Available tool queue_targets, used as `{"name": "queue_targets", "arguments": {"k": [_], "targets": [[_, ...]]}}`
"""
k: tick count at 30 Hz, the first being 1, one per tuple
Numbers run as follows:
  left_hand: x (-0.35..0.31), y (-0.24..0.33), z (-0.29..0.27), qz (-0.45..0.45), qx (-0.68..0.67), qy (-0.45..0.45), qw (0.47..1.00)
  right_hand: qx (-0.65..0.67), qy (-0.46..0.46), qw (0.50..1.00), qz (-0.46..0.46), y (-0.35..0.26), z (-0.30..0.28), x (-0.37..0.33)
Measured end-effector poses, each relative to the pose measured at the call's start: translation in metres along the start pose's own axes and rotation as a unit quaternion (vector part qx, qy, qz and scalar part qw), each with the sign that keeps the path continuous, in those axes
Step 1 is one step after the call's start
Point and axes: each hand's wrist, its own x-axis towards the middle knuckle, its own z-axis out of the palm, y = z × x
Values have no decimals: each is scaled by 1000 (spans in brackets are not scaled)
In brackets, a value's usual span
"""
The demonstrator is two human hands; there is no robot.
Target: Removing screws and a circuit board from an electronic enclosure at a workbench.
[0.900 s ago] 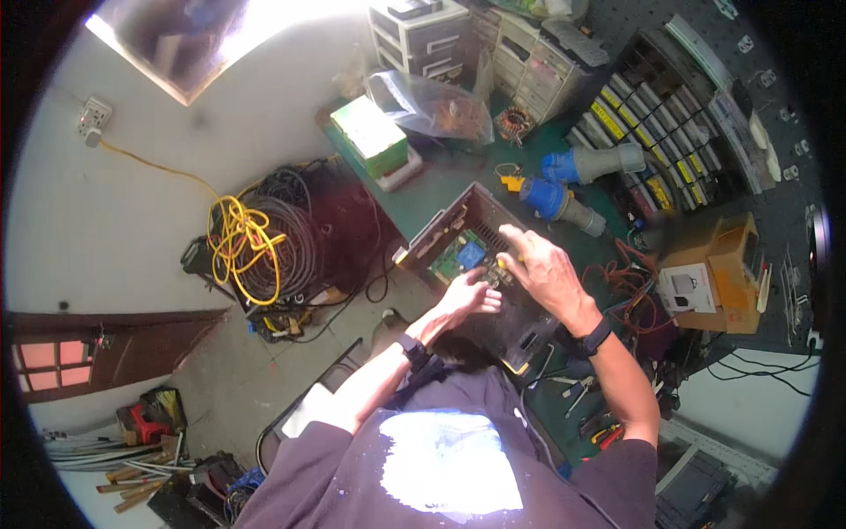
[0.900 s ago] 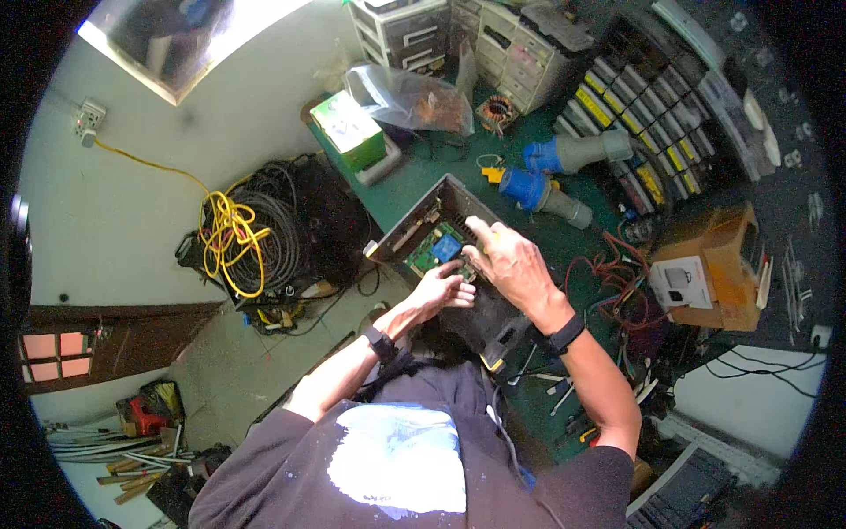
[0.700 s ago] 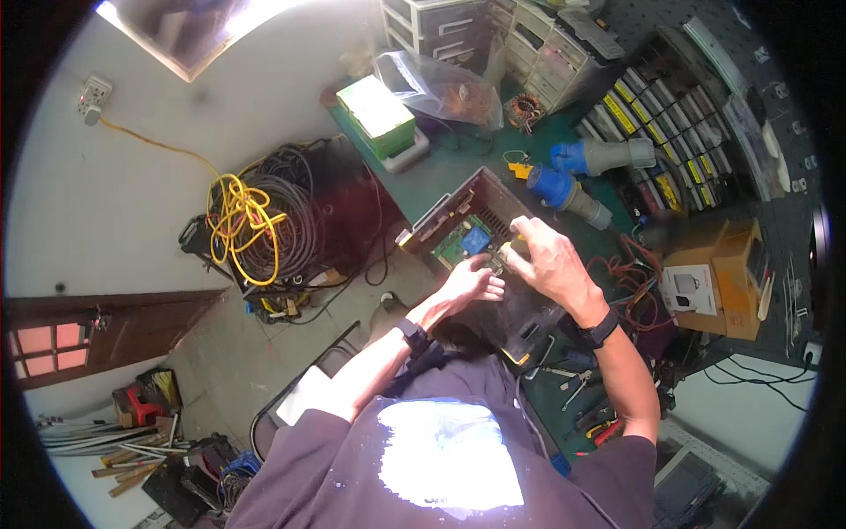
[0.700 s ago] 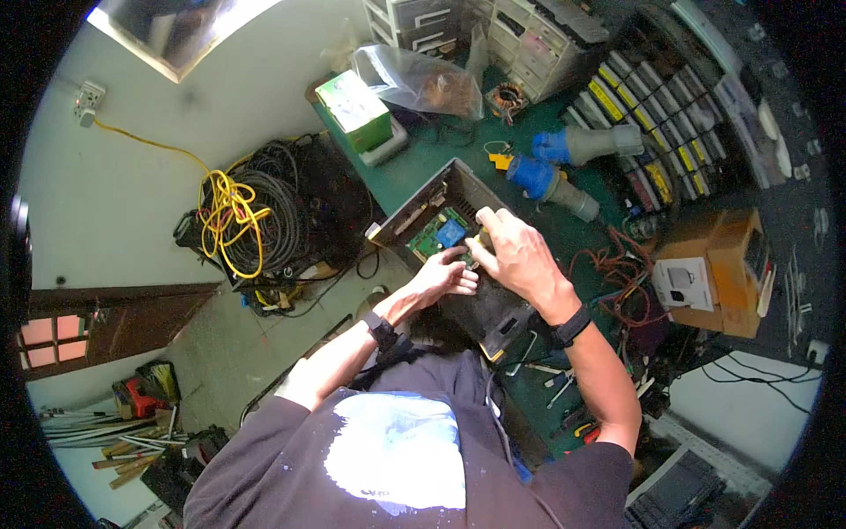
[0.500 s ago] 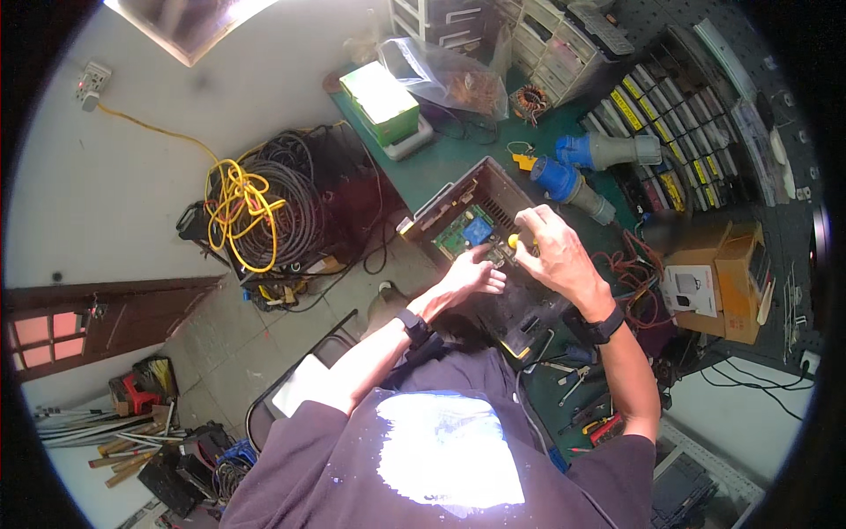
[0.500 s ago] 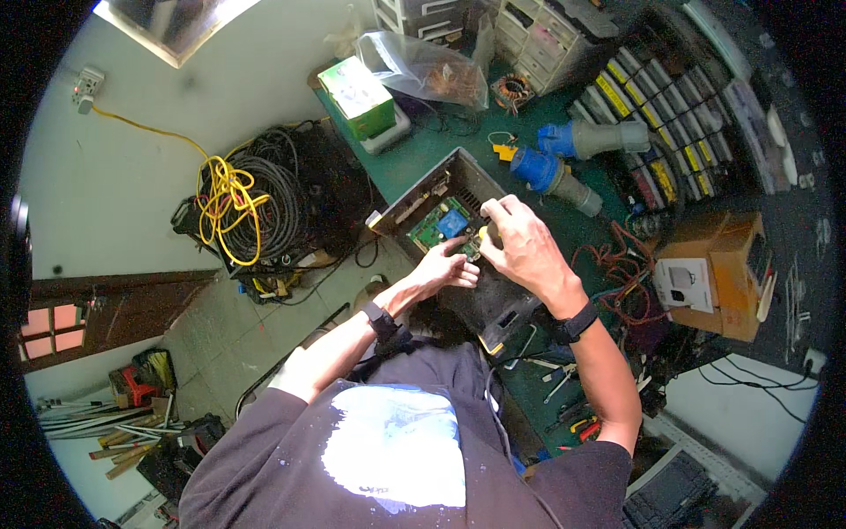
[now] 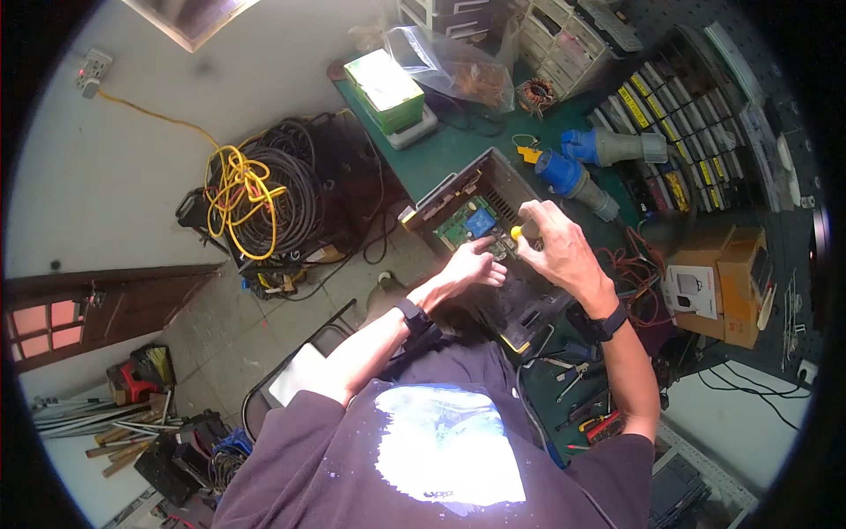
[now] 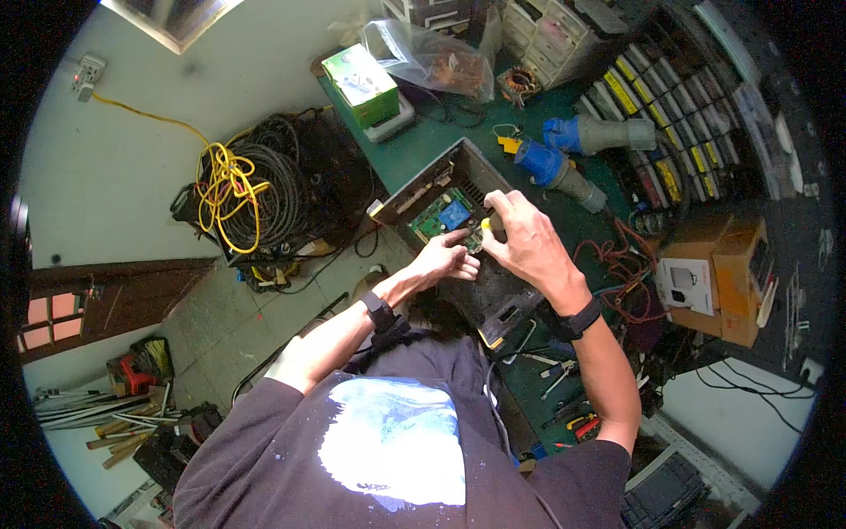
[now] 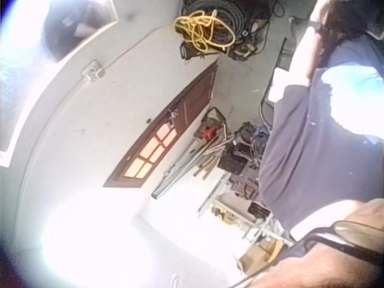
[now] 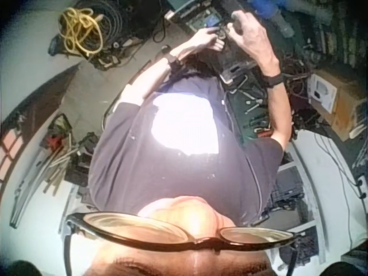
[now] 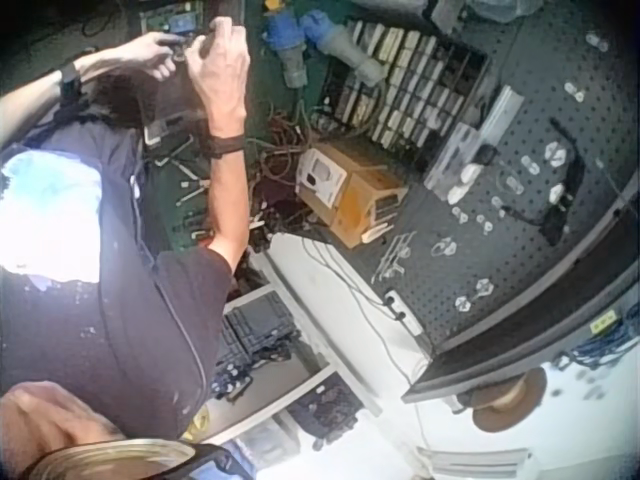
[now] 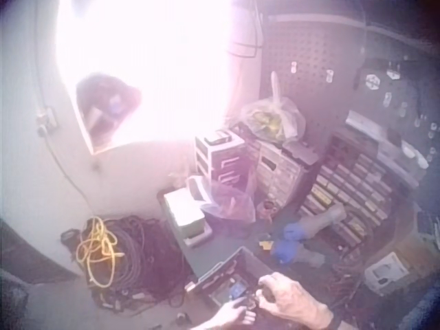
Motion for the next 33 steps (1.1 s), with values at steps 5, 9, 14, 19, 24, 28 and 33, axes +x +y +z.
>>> {"name": "queue_targets", "arguments": {"k": [5,9,14,19,24,28,33], "targets": [[-2,3,2,-7,6,11,1000,5,27,997,72,7,8,-4],[-2,-1,1,5,-14,8,1000,17,24,996,80,10,5,-11],[-4,2,4,6,-35,14,999,27,24,997,74,10,3,-14],[-10,4,7,29,-47,48,997,39,33,995,84,2,-6,-14],[-30,19,8,59,-48,81,994,90,34,987,131,-7,-20,-17],[-33,21,3,81,-66,46,993,89,53,984,144,-15,-28,-20],[-38,26,4,63,-60,16,996,96,60,980,166,-19,-35,-24]]}}
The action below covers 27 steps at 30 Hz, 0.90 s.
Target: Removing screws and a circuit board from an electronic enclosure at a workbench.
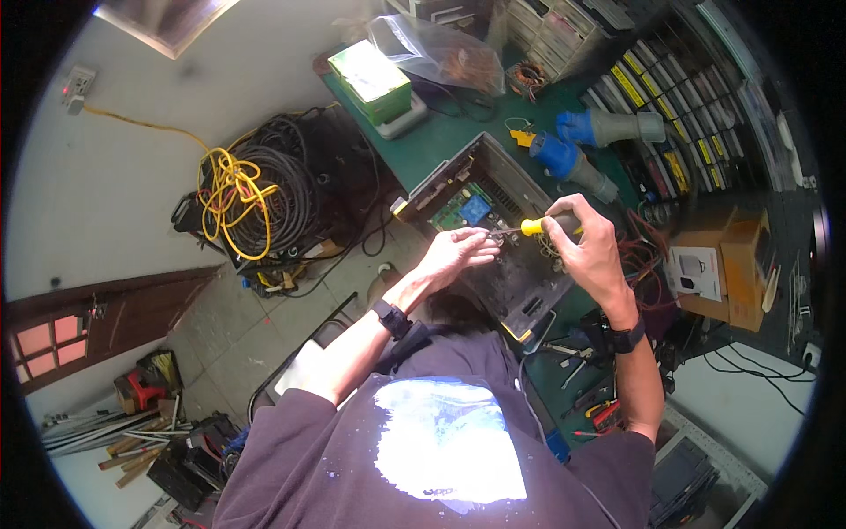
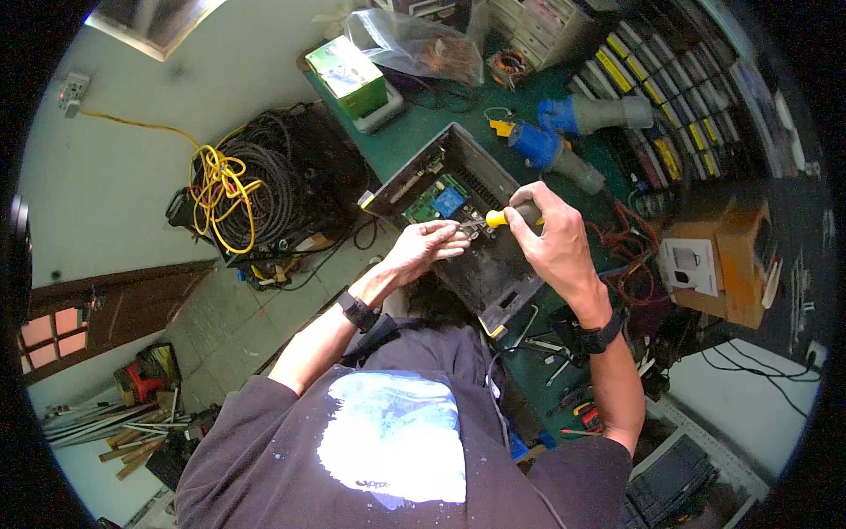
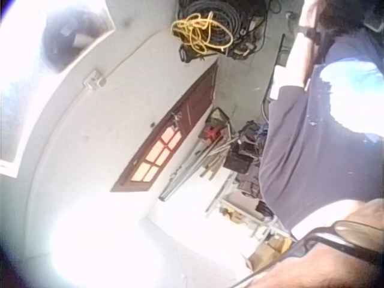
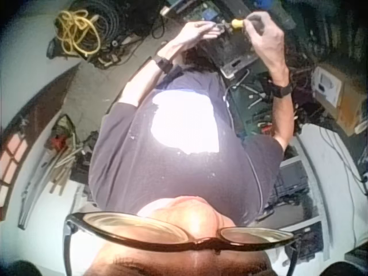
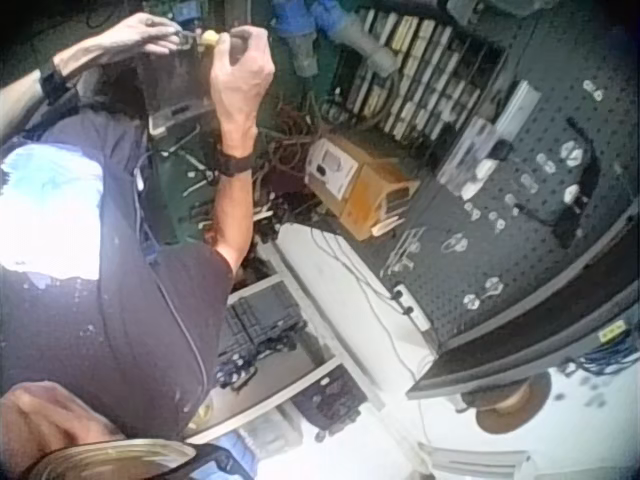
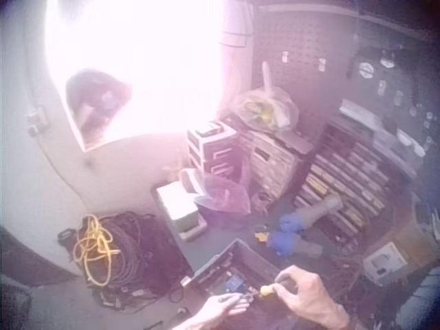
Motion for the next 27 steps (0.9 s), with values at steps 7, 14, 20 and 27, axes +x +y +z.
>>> {"name": "queue_targets", "arguments": {"k": [7,14,20,27], "targets": [[0,-3,-4,-37,-17,-17,999,26,-1,999,40,1,-4,-6],[-4,-2,-5,-64,-38,-38,996,46,17,996,78,10,-6,-13],[-4,-8,-8,-42,-57,-20,997,74,31,993,89,15,-6,-18],[1,-4,-4,-43,-128,-48,990,63,28,993,97,16,-7,-24]]}}
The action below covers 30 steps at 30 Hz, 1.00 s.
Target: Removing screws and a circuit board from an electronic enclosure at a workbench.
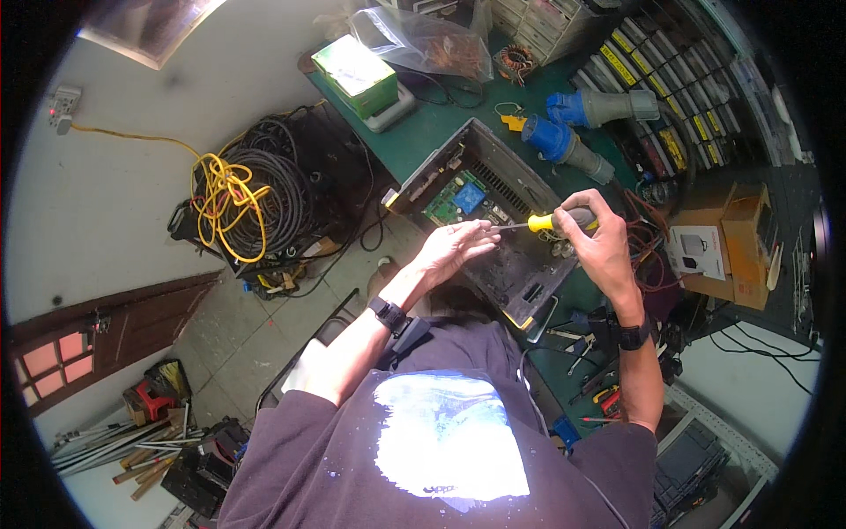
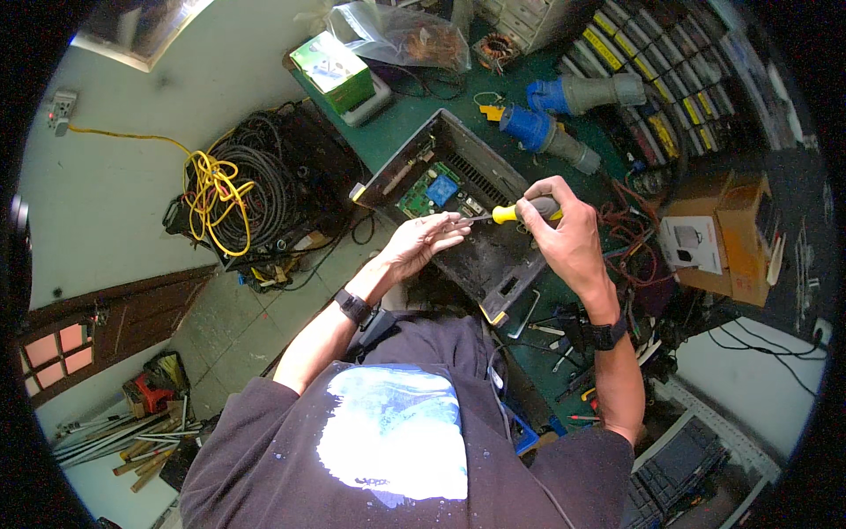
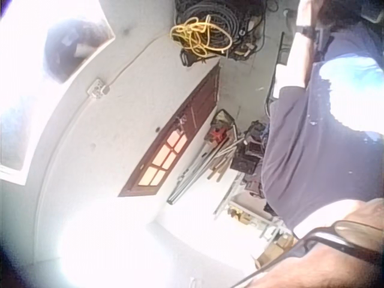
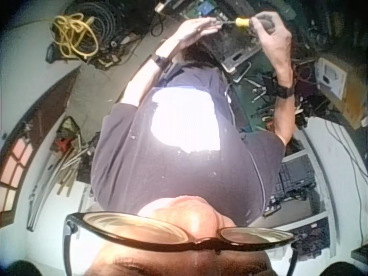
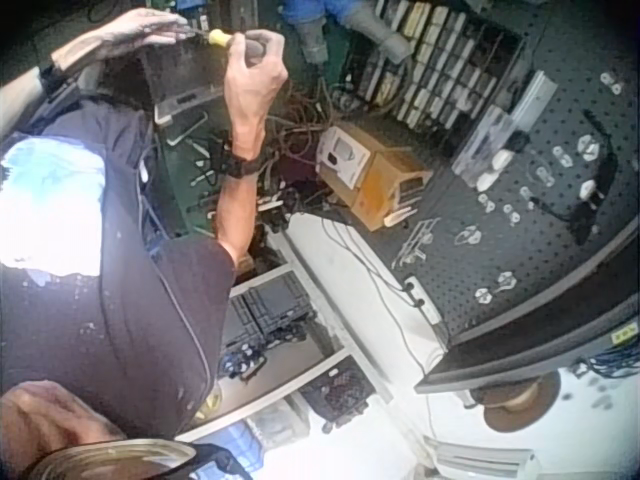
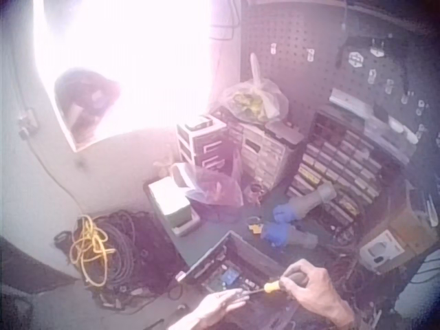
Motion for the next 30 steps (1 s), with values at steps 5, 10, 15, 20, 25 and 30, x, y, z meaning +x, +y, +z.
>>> {"name": "queue_targets", "arguments": {"k": [5,10,15,20,25,30], "targets": [[-4,-4,3,20,84,33,996,-18,-1,1000,9,3,-3,-1],[-7,-5,-7,17,44,39,998,-71,24,997,-31,9,-8,2],[-8,-5,-14,-18,26,77,997,-96,-12,994,-53,15,3,1],[-12,-8,0,6,90,73,993,-103,-25,990,-89,27,17,2],[-11,-7,-10,-11,62,81,995,-113,-28,988,-104,32,19,6],[-6,-14,-23,-19,-17,70,997,-110,-33,990,-80,29,21,6]]}}
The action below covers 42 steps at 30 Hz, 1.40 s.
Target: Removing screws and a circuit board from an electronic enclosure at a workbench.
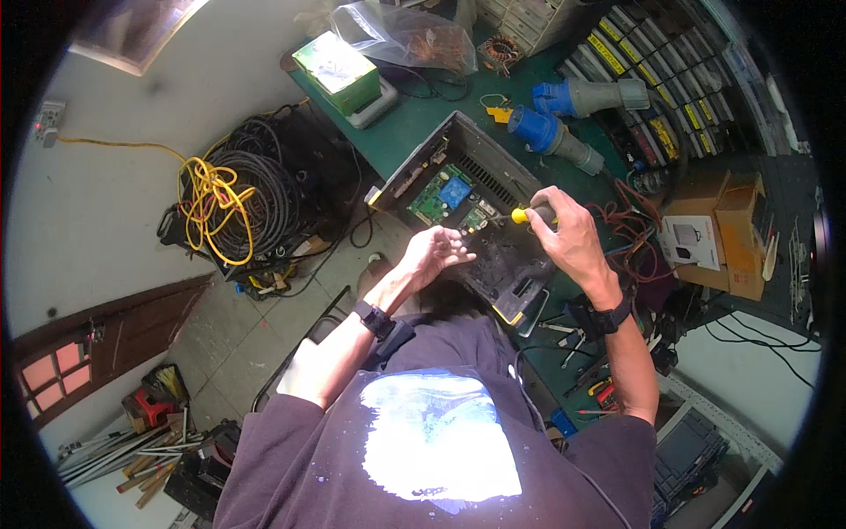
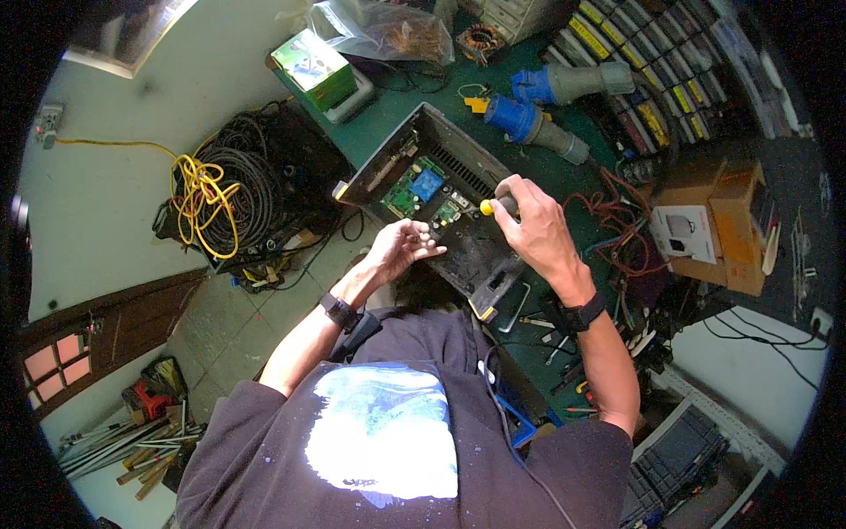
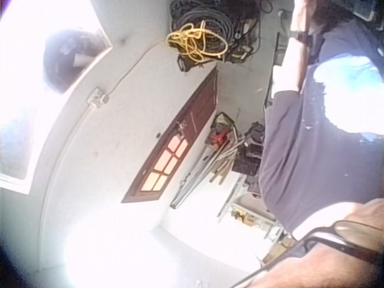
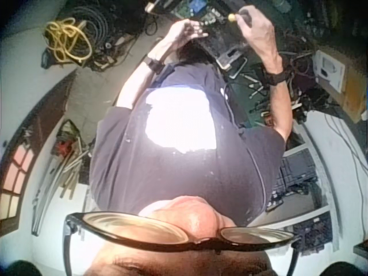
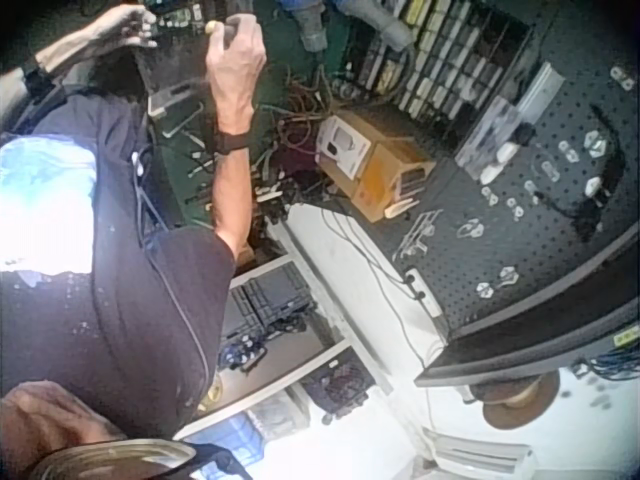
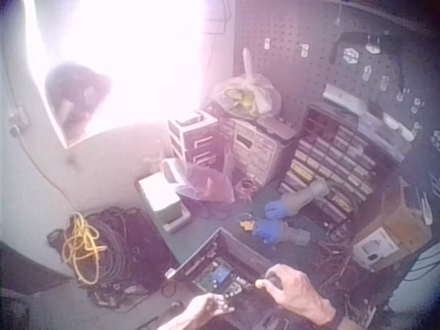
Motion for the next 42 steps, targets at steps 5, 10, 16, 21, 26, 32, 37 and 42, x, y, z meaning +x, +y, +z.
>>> {"name": "queue_targets", "arguments": {"k": [5,10,16,21,26,32,37,42], "targets": [[-2,2,14,-9,9,35,999,-12,7,1000,-6,4,3,-1],[-2,4,15,-35,35,65,997,-17,5,1000,-5,1,1,1],[1,-1,16,-16,46,83,995,-17,-4,1000,-12,0,2,3],[2,-1,16,-11,59,84,995,-25,-34,997,-59,-11,-2,6],[4,-2,14,-10,69,77,995,-58,-66,990,-113,-15,0,13],[2,-1,14,-24,40,39,998,-57,-105,979,-163,-19,0,23],[-1,0,16,-18,50,45,998,-100,-78,983,-130,-18,5,20],[0,-4,17,-15,66,62,996,-237,-86,967,-43,-29,12,25]]}}
